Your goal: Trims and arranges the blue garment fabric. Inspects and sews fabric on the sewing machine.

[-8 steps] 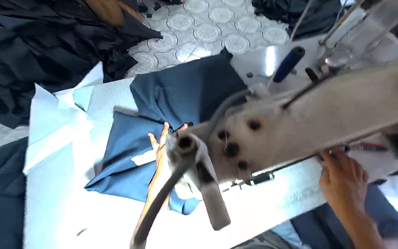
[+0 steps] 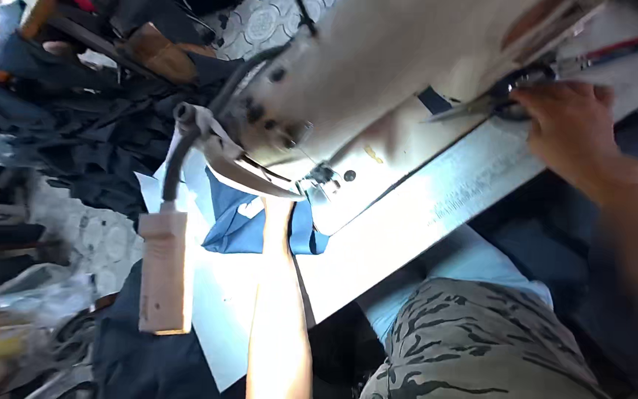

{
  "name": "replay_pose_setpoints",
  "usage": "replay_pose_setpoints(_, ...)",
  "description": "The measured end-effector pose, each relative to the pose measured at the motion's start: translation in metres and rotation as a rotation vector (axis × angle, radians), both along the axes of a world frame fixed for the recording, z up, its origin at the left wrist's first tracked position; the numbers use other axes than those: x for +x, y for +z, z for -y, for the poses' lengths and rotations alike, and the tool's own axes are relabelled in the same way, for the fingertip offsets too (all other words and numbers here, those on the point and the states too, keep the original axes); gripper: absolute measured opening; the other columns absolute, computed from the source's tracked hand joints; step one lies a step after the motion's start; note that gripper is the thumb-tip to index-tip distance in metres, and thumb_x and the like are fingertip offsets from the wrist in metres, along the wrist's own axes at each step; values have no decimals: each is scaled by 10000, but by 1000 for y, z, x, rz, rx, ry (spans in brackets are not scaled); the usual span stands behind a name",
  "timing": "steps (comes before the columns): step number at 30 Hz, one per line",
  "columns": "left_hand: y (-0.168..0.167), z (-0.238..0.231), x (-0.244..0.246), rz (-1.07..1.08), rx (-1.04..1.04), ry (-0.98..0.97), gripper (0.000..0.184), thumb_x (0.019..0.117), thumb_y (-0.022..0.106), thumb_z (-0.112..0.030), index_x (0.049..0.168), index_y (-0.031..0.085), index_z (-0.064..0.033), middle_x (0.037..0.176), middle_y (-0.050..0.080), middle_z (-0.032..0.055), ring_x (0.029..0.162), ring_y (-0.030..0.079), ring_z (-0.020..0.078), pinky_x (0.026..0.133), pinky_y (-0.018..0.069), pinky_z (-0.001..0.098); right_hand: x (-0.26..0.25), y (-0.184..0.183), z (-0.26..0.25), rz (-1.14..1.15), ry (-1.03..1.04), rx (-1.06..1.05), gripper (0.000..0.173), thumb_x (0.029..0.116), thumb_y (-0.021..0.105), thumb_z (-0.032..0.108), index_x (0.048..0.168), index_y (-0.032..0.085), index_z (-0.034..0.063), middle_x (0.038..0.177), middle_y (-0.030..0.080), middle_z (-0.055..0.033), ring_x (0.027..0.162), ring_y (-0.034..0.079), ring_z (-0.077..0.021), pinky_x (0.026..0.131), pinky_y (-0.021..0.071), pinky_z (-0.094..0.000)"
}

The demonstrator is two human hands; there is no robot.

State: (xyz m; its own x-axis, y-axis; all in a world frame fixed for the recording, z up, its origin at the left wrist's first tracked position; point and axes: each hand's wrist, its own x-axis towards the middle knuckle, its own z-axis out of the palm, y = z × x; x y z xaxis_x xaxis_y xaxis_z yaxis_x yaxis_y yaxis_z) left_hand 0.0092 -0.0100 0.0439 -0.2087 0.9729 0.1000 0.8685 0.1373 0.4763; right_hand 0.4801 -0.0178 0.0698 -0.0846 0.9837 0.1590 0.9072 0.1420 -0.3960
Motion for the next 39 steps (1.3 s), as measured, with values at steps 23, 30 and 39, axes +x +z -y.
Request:
replay_pose_setpoints(23, 0, -5, 14, -47, 255, -5, 318, 962, 603, -116, 1200, 668, 85, 1294, 637, 269, 1316, 539, 335, 1184, 287, 493, 21, 19, -35, 137, 345, -99, 369, 929, 670, -40, 1296, 637, -34, 1266, 587, -342, 1253, 501, -571, 1021, 366, -708)
replay_pose_setpoints(30, 1, -9, 15, -44, 243, -5, 350, 958, 625, -128, 1239, 650, 80, 1317, 625, 268, 1328, 529, 355, 1189, 286, 520, 37, 2, -43, 64, 368, -57, 298, 952, 693, 60, 1228, 667, -46, 1247, 599, -347, 1248, 508, -575, 1027, 360, -728)
replay_pose_setpoints(39, 12, -29, 20, -246, -43, 1, 553, 972, 648, -312, 1430, 553, -16, 1497, 509, 235, 1460, 394, 383, 1191, 237, 615, 33, 6, -50, 113, 348, -148, 388, 976, 693, 167, 1314, 624, -12, 1260, 620, -319, 1240, 548, -539, 1039, 357, -716)
